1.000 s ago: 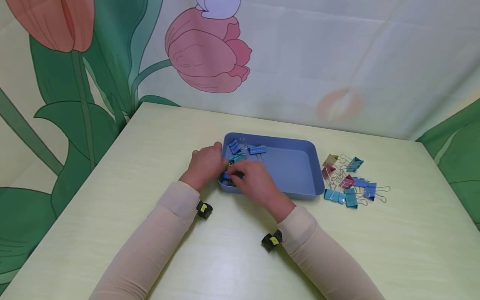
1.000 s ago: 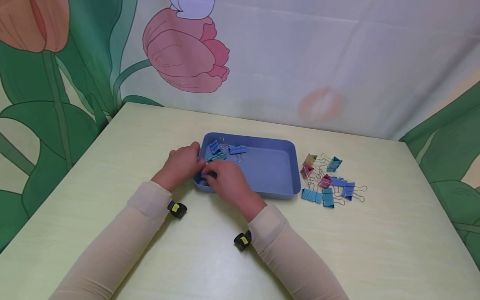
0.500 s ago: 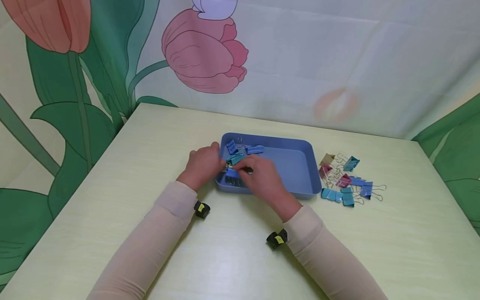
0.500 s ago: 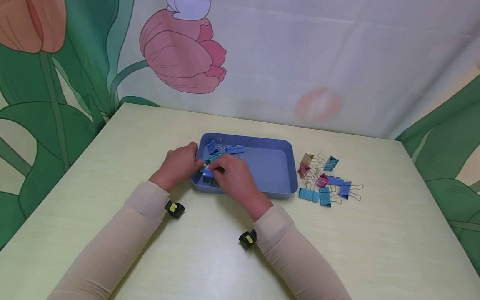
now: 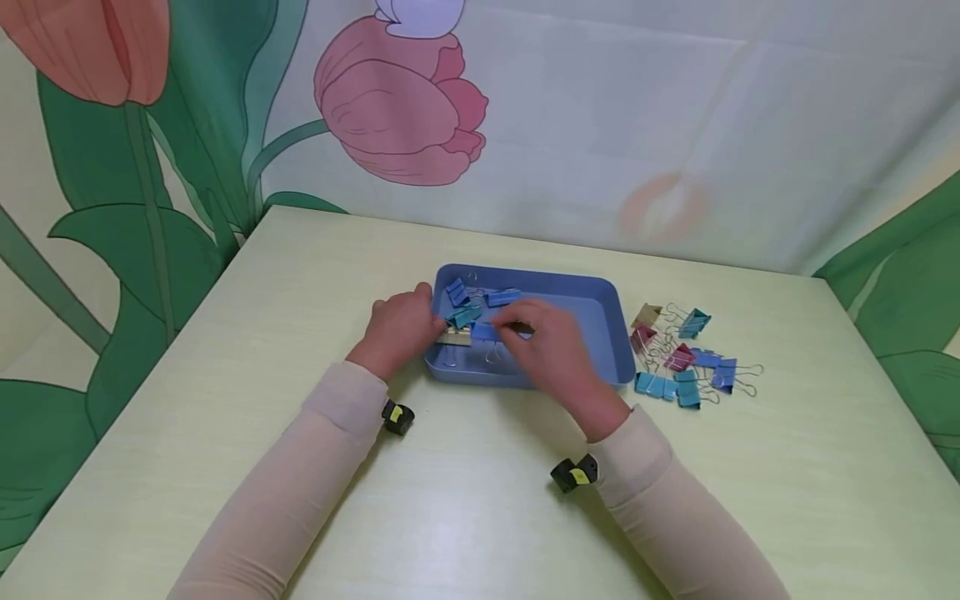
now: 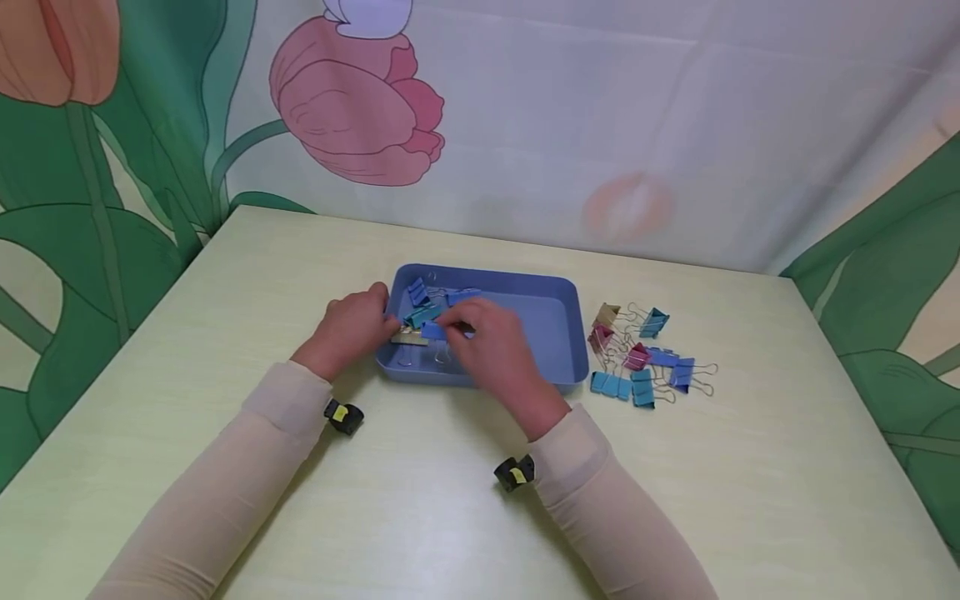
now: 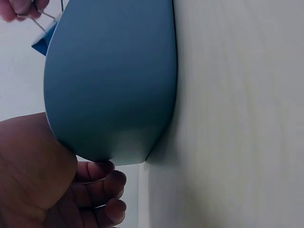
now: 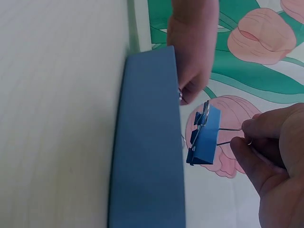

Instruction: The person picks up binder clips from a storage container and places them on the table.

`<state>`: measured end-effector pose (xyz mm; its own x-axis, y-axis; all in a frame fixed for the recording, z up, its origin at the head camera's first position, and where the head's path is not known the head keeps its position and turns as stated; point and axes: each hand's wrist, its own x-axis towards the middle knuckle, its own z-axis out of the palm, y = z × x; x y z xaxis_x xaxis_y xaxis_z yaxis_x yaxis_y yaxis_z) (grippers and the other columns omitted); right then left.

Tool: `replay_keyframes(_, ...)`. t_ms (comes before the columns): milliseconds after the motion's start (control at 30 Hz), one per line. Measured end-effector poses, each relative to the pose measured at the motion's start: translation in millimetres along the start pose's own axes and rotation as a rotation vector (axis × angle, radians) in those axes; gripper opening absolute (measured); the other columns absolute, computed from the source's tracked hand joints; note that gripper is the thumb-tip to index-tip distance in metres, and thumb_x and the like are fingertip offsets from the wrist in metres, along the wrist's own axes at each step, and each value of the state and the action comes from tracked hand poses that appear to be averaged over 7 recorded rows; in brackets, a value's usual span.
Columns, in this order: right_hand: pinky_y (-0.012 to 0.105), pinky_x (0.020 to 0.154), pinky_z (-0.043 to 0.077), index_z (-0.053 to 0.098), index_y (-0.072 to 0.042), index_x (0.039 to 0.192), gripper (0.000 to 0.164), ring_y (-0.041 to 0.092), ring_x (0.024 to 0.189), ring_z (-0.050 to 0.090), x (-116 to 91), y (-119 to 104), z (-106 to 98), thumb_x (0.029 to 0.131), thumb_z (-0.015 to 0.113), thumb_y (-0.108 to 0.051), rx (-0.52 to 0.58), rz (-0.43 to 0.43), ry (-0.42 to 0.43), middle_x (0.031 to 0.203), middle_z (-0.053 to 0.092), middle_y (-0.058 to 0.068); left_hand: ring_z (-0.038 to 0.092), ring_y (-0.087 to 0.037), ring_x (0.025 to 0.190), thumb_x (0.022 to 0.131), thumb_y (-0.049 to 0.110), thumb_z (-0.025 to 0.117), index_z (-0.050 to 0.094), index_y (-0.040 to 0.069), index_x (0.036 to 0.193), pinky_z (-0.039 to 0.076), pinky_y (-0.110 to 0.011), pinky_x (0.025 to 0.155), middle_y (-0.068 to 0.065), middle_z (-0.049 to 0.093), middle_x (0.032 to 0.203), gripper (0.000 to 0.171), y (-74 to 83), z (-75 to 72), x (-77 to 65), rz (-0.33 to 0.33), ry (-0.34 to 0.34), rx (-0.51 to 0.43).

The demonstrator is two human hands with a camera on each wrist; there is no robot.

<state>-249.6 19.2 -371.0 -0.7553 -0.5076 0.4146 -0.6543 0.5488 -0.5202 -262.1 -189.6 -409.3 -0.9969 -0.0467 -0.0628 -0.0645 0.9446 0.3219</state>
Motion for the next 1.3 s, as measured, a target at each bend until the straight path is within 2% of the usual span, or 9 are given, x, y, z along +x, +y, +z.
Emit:
replay_keyframes(133, 0.024, 0.072, 0.052, 0.072, -0.012, 0.090, 0.011, 0.011, 0.082, 0.066, -3, 1, -10, 0.082, 0.064, -0.013, -0.010, -0.007, 0.027, 0.091, 0.069, -0.001, 0.056, -0.026, 0.074, 0.086, 0.029, 0.049, 0.047, 0.004, 0.103, 0.037, -0.040, 0.070, -0.010, 0.059, 0.081, 0.031, 0.8, 0.1, 0.0, -0.004, -0.004, 0.003)
replay_keyframes(300, 0.025, 0.071, 0.052, 0.072, -0.009, 0.089, 0.010, 0.012, 0.082, 0.066, -9, 3, -23, 0.081, 0.065, -0.010, -0.011, -0.062, 0.067, 0.090, 0.069, 0.001, 0.057, -0.026, 0.076, 0.086, 0.029, 0.050, 0.047, 0.003, 0.107, 0.037, -0.041, 0.072, -0.011, 0.060, 0.085, 0.034, 2.8, -0.4, -0.2, -0.015, -0.013, -0.003)
replay_keyframes(467, 0.026, 0.070, 0.052, 0.072, -0.010, 0.088, 0.010, 0.013, 0.081, 0.066, -17, 9, -31, 0.081, 0.065, -0.009, -0.057, -0.081, 0.105, 0.088, 0.069, 0.001, 0.057, -0.026, 0.077, 0.086, 0.029, 0.050, 0.047, 0.003, 0.108, 0.036, -0.041, 0.072, -0.011, 0.061, 0.087, 0.035, 3.1, -1.6, -0.7, -0.016, -0.016, -0.010)
replay_keyframes(800, 0.028, 0.070, 0.053, 0.072, -0.011, 0.088, 0.010, 0.012, 0.082, 0.066, -32, 19, -46, 0.081, 0.066, -0.012, -0.100, -0.008, 0.120, 0.089, 0.069, 0.000, 0.057, -0.027, 0.077, 0.086, 0.030, 0.049, 0.046, 0.002, 0.109, 0.037, -0.042, 0.072, -0.012, 0.061, 0.088, 0.035, 2.2, 0.1, 1.0, -0.009, -0.023, 0.000)
replay_keyframes(967, 0.026, 0.070, 0.052, 0.072, -0.011, 0.087, 0.009, 0.011, 0.081, 0.066, -39, 24, -52, 0.080, 0.066, -0.012, -0.114, 0.002, 0.142, 0.089, 0.069, -0.001, 0.058, -0.027, 0.078, 0.086, 0.029, 0.048, 0.046, 0.002, 0.109, 0.037, -0.042, 0.072, -0.012, 0.061, 0.088, 0.035, 2.4, -0.1, 0.9, -0.004, -0.024, -0.002)
replay_keyframes(1300, 0.029, 0.070, 0.052, 0.072, -0.013, 0.088, 0.010, 0.012, 0.084, 0.063, -57, 37, -66, 0.080, 0.067, -0.011, -0.151, 0.042, 0.127, 0.090, 0.068, -0.002, 0.057, -0.027, 0.078, 0.086, 0.028, 0.048, 0.046, 0.001, 0.108, 0.037, -0.042, 0.071, -0.013, 0.061, 0.087, 0.035, 3.9, -1.2, -0.7, 0.004, -0.016, -0.009)
